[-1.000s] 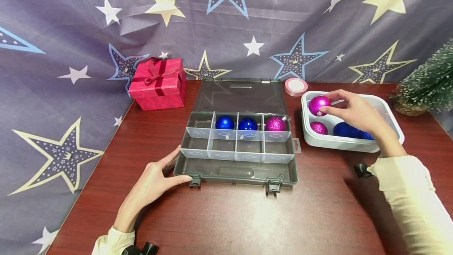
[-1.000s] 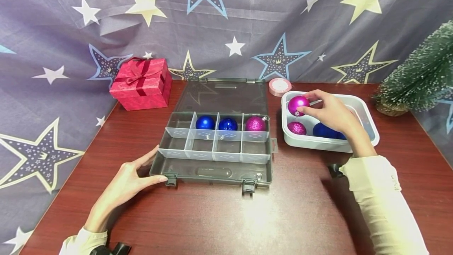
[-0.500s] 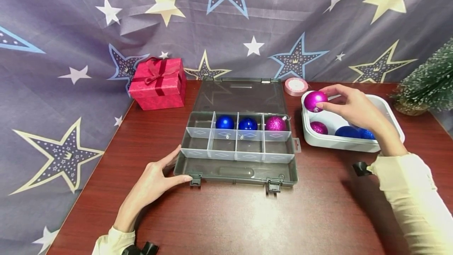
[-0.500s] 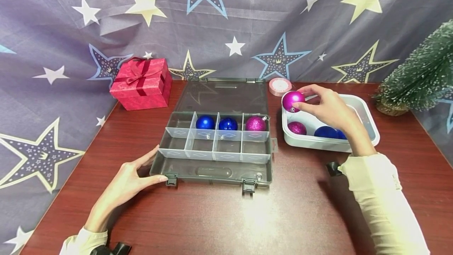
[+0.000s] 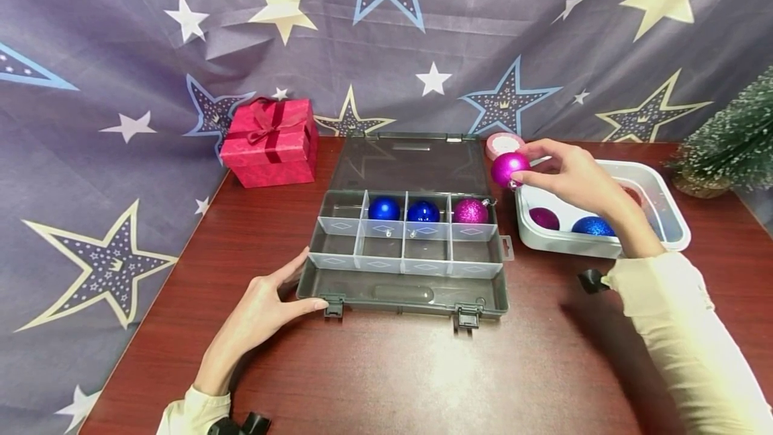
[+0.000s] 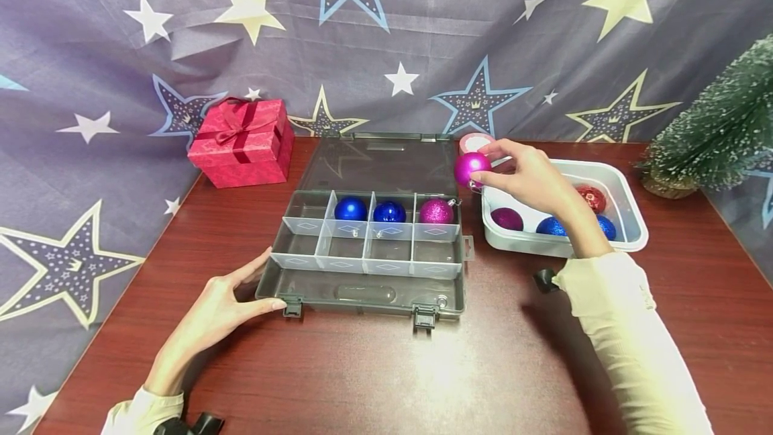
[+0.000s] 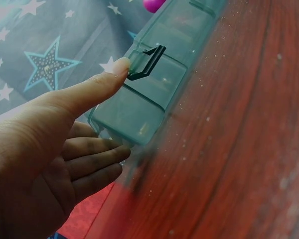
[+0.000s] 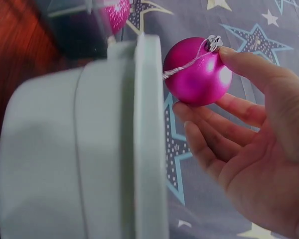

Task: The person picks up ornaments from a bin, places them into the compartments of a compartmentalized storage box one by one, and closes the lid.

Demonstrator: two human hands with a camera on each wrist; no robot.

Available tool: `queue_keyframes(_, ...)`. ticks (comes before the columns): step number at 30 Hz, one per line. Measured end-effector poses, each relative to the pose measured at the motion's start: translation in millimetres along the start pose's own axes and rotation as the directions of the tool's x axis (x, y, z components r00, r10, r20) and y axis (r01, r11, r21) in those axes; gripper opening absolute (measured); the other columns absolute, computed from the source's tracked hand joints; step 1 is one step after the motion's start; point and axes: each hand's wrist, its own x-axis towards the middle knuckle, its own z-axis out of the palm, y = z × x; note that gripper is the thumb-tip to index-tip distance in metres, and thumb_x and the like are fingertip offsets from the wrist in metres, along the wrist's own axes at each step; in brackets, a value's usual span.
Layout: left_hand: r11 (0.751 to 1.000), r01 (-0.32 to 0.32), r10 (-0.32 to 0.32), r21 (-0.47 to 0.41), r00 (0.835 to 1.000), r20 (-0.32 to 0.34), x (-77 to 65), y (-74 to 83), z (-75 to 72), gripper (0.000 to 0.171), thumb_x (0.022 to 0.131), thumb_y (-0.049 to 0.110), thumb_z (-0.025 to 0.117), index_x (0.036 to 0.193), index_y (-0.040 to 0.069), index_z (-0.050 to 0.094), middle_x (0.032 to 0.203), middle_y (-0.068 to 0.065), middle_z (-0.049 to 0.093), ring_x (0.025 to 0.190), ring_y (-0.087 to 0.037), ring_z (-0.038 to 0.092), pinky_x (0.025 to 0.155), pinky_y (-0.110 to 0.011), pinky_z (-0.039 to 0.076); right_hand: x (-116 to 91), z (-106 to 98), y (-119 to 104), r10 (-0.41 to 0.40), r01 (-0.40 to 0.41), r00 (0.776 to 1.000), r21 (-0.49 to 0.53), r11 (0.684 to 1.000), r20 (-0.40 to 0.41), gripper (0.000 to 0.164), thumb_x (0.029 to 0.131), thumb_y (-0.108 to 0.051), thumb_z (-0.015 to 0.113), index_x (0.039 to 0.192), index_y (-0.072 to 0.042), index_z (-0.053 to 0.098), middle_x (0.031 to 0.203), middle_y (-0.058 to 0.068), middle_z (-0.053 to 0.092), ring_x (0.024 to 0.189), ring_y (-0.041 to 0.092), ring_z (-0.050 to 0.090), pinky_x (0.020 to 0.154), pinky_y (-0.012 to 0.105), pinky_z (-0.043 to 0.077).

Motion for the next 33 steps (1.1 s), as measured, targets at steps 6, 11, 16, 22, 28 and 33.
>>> queue_keyframes(6, 1.0, -0.002, 0.002, -0.014, 1.0, 0.003, -0.4, -0.1, -0.2, 0.093, 0.079, 0.033, 0.092, 0.155, 0.004, 0.047, 0.132, -0.012, 0.068, 0.118, -0.019, 0.065, 0.095, -0.011, 0.043, 10.9, 12.3, -10.4, -0.033, 0.033, 0.999, -0.008, 0.999, 0.011, 0.042, 0.096, -0.027, 0.077, 0.13, -0.005, 0.065, 0.12, 0.018, 0.068, 0.109, 0.038, 0.069, 0.081, 0.018, 0.048)
queue_keyframes(11, 1.0, 0.003, -0.003, -0.009, 1.0, 0.004, -0.4, 0.0, -0.3, 0.093, 0.08, 0.034, 0.092, 0.155, 0.004, 0.047, 0.131, -0.011, 0.069, 0.117, -0.018, 0.066, 0.095, -0.011, 0.043, 21.0, 27.3, -19.1, -0.092, 0.092, 0.996, 0.03, 0.995, 0.013, 0.043, 0.093, -0.021, 0.08, 0.129, -0.004, 0.066, 0.12, 0.016, 0.069, 0.108, 0.035, 0.069, 0.094, 0.039, 0.052)
queue_keyframes(16, 1.0, 0.012, -0.012, 0.006, 1.0, 0.001, -0.2, 0.3, -0.8, 0.093, 0.079, 0.036, 0.092, 0.155, 0.005, 0.048, 0.132, -0.01, 0.068, 0.118, -0.018, 0.066, 0.095, -0.01, 0.042, 29.1, 42.5, -28.6, -0.154, 0.15, 0.987, 0.082, 0.985, 0.047, 0.041, 0.093, -0.014, 0.08, 0.129, -0.001, 0.067, 0.119, 0.017, 0.069, 0.107, 0.036, 0.069, 0.097, 0.049, 0.052)
queue_keyframes(22, 1.0, 0.024, -0.024, 0.019, 1.0, 0.0, -0.4, 0.6, -1.1, 0.093, 0.079, 0.039, 0.092, 0.155, 0.007, 0.048, 0.135, -0.01, 0.066, 0.119, -0.017, 0.064, 0.095, -0.011, 0.042, 38.6, 56.6, -37.6, -0.173, 0.165, 0.98, 0.088, 0.982, 0.102, 0.042, 0.094, -0.014, 0.078, 0.131, 0.0, 0.064, 0.12, 0.018, 0.069, 0.107, 0.035, 0.07, 0.095, 0.049, 0.053)
queue_keyframes(28, 1.0, 0.015, -0.015, 0.008, 1.0, 0.001, -0.3, 0.0, -0.4, 0.093, 0.079, 0.037, 0.092, 0.155, 0.005, 0.048, 0.133, -0.01, 0.067, 0.119, -0.018, 0.065, 0.095, -0.01, 0.041, 46.8, 68.7, -47.0, -0.175, 0.165, 0.98, 0.098, 0.981, 0.098, 0.041, 0.091, -0.016, 0.081, 0.128, -0.004, 0.067, 0.116, 0.013, 0.072, 0.104, 0.029, 0.071, 0.093, 0.046, 0.053)
queue_keyframes(33, 1.0, 0.006, -0.006, 0.006, 1.0, -0.003, 0.2, 0.3, -0.3, 0.093, 0.079, 0.036, 0.092, 0.154, 0.004, 0.049, 0.134, -0.011, 0.067, 0.119, -0.019, 0.065, 0.095, -0.009, 0.042, 53.4, 77.4, -54.9, -0.201, 0.19, 0.974, 0.103, 0.976, 0.106, 0.042, 0.091, -0.019, 0.082, 0.128, -0.004, 0.067, 0.118, 0.013, 0.071, 0.106, 0.03, 0.07, 0.094, 0.046, 0.053)
